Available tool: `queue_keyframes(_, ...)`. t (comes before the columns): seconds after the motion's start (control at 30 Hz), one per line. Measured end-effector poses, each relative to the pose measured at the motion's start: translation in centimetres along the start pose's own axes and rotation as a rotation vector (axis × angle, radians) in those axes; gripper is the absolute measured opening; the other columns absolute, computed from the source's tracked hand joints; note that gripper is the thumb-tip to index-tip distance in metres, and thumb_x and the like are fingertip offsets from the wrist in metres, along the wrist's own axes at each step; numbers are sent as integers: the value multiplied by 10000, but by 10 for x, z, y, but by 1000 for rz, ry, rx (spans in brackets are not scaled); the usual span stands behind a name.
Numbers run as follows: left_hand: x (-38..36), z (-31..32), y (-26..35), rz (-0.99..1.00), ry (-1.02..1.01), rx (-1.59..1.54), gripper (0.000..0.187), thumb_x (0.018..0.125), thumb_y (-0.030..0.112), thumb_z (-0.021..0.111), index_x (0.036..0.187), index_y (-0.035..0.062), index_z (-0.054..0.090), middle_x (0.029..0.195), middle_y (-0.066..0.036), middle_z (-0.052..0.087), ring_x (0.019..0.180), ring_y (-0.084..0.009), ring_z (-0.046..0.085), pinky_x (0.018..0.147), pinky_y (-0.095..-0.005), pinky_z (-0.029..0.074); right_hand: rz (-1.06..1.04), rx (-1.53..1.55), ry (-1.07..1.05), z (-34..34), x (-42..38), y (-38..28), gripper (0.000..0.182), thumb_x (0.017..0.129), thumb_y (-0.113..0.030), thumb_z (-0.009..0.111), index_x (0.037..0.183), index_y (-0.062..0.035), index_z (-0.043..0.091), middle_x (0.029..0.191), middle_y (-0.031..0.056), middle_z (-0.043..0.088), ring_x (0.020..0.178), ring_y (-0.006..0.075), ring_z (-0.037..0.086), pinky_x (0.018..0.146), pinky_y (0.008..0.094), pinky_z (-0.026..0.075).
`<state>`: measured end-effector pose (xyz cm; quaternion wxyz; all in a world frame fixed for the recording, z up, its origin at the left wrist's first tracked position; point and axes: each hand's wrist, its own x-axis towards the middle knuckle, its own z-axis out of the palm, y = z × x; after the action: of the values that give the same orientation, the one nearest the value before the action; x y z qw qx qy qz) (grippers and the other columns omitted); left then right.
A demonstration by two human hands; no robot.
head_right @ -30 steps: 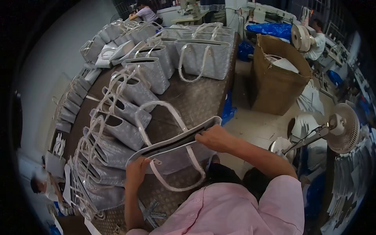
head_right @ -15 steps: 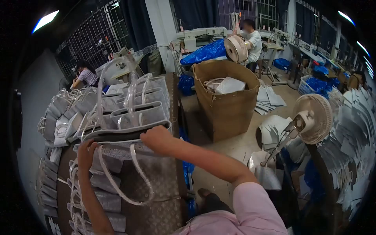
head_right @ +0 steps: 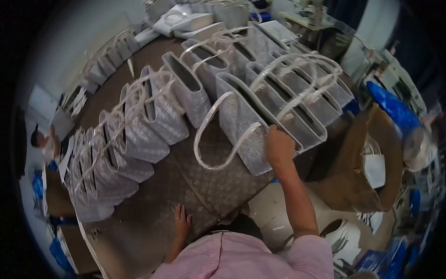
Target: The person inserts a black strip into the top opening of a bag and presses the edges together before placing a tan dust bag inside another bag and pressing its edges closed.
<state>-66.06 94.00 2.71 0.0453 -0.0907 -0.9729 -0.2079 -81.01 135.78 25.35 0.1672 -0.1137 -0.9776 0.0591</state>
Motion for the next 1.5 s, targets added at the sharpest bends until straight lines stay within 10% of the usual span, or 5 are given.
queue_keyframes(0.27, -12, 14, 14, -230, -60, 174, 544, 931, 284, 423, 1412, 94, 253, 1491, -97, 179, 1372, -264, 170, 1090, -458, 168, -288, -144, -215, 66, 41, 112, 401, 906, -327, 524, 1100, 18, 589, 1117, 193, 587, 998, 310, 565, 836, 378, 451)
queue_keyframes(0.67, -21, -1, -13, -163, -151, -105, 606, 899, 252, 497, 1422, 105, 228, 1509, -84, 114, 1392, -258, 99, 1101, -457, 153, -281, 371, 55, -28, -40, -110, 412, 908, -323, 535, 1129, 21, 580, 1122, 172, 595, 1007, 276, 575, 850, 347, 455)
queue_keyframes(0.97, -96, -90, -108, -303, -209, -574, 302, 850, 151, 546, 1129, 39, 575, 1069, -207, 595, 998, -350, 568, 828, -398, 448, -938, 687, -996, 101, -266, -348, 338, 851, -243, 557, 1114, -32, 574, 1012, 179, 625, 922, 364, 590, 795, 407, 472)
queue_keyframes(1.33, -239, -180, -276, -465, 40, -406, 274, 858, 182, 581, 1047, -12, 620, 953, -166, 660, 899, -251, 643, 772, -317, 479, -1154, 276, -1260, 121, -380, -451, 318, 804, -255, 588, 1033, -35, 600, 975, 193, 624, 954, 370, 584, 813, 455, 463)
queue_keyframes(1.5, -230, -175, -203, -620, 74, -526, 278, 894, 184, 514, 1046, -33, 595, 985, -210, 628, 903, -329, 618, 779, -356, 468, -1067, 454, -1083, 120, -378, -437, 255, 759, -212, 587, 919, -20, 639, 884, 187, 634, 830, 358, 611, 701, 430, 493)
